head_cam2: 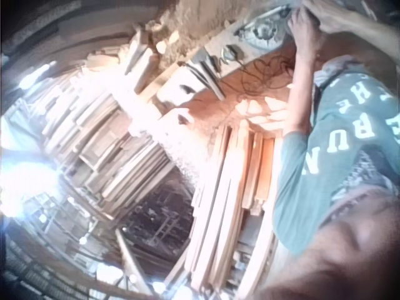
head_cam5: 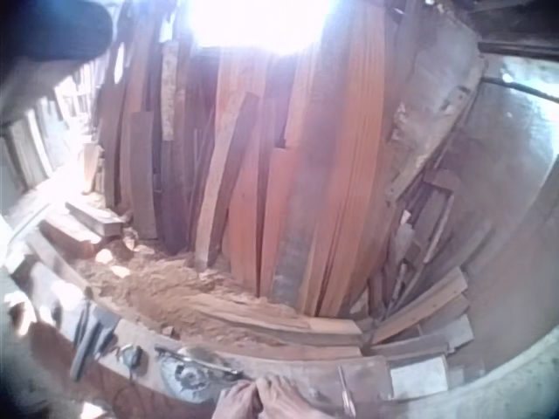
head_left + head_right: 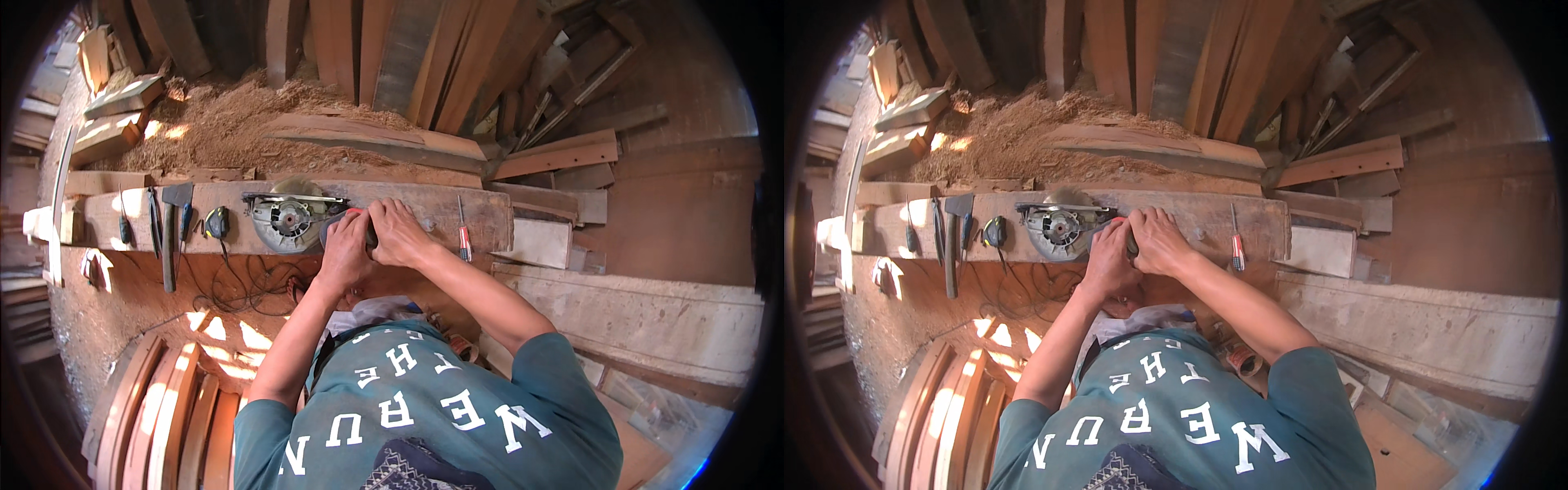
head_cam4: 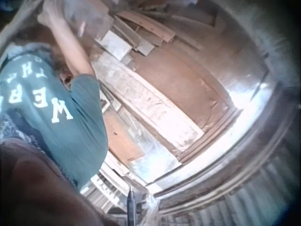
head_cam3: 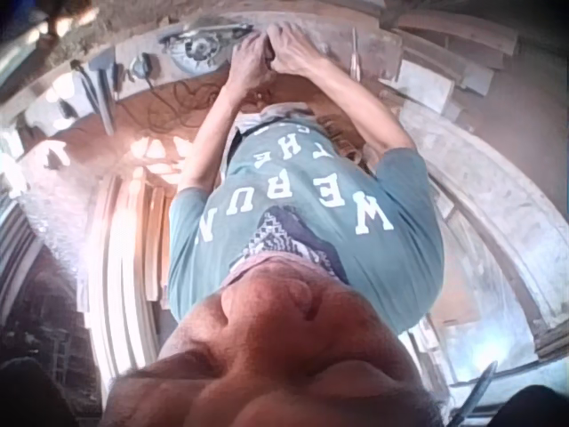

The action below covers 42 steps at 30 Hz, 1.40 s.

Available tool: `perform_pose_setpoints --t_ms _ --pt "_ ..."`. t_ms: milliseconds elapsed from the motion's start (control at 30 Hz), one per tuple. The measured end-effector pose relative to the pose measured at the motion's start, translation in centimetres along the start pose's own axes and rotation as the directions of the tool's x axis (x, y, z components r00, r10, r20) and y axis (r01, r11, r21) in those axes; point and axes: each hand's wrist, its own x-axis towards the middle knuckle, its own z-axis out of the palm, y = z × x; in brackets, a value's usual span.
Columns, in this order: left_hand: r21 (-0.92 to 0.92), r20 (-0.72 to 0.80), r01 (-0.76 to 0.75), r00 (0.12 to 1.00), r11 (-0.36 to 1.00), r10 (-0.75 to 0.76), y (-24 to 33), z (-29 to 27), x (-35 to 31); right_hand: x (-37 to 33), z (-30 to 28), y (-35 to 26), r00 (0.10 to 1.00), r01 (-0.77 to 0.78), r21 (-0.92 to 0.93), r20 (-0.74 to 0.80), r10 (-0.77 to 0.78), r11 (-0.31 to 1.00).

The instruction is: The person disassembles a red circular saw on a wooden workbench, removes the blade and internal components, and uses a screwdriver to adjust parts. Another person briefly walks through the background.

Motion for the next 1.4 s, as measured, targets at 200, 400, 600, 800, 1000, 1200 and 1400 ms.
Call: perform_pose_setpoints --t_ms 200,400,600,800,1000,1200,1400 --pt "-0.086 0.032 -0.057 0.998 0.995 0.06 0.2 -0.6 1.2 -0.3 0.3 0.3 0.996 -0.079 0.068 -0.036 0.082 0.995" --pt "0.071 0.049 -0.191 0.981 0.979 0.187 -0.8 -0.8 2.2 -0.8 -2.2 0.8 0.966 -0.249 0.336 0.026 0.255 0.908" --pt "0.139 0.181 -0.217 0.965 0.966 0.19 1.4 -1.7 3.0 -7.5 -1.4 9.7 0.761 -0.512 0.498 -0.116 0.639 0.7" --pt "0.186 0.289 -0.238 0.941 0.953 0.179 1.9 -2.3 4.4 -13.0 3.3 15.0 0.537 -0.837 0.047 -0.125 0.834 0.546" --pt "0.2 0.349 -0.268 0.918 0.942 0.187 2.1 -2.5 5.4 -14.6 7.7 19.1 0.513 -0.837 0.108 -0.186 0.838 0.537" --pt "0.225 0.374 -0.232 0.918 0.946 0.136 2.7 -2.2 5.6 -16.0 5.7 16.3 0.558 -0.599 0.462 -0.345 0.755 0.654" --pt "0.246 0.415 -0.243 0.901 0.938 0.124 3.0 -2.2 5.9 -19.5 0.4 1.0 0.748 -0.388 0.719 -0.12 0.653 0.577"
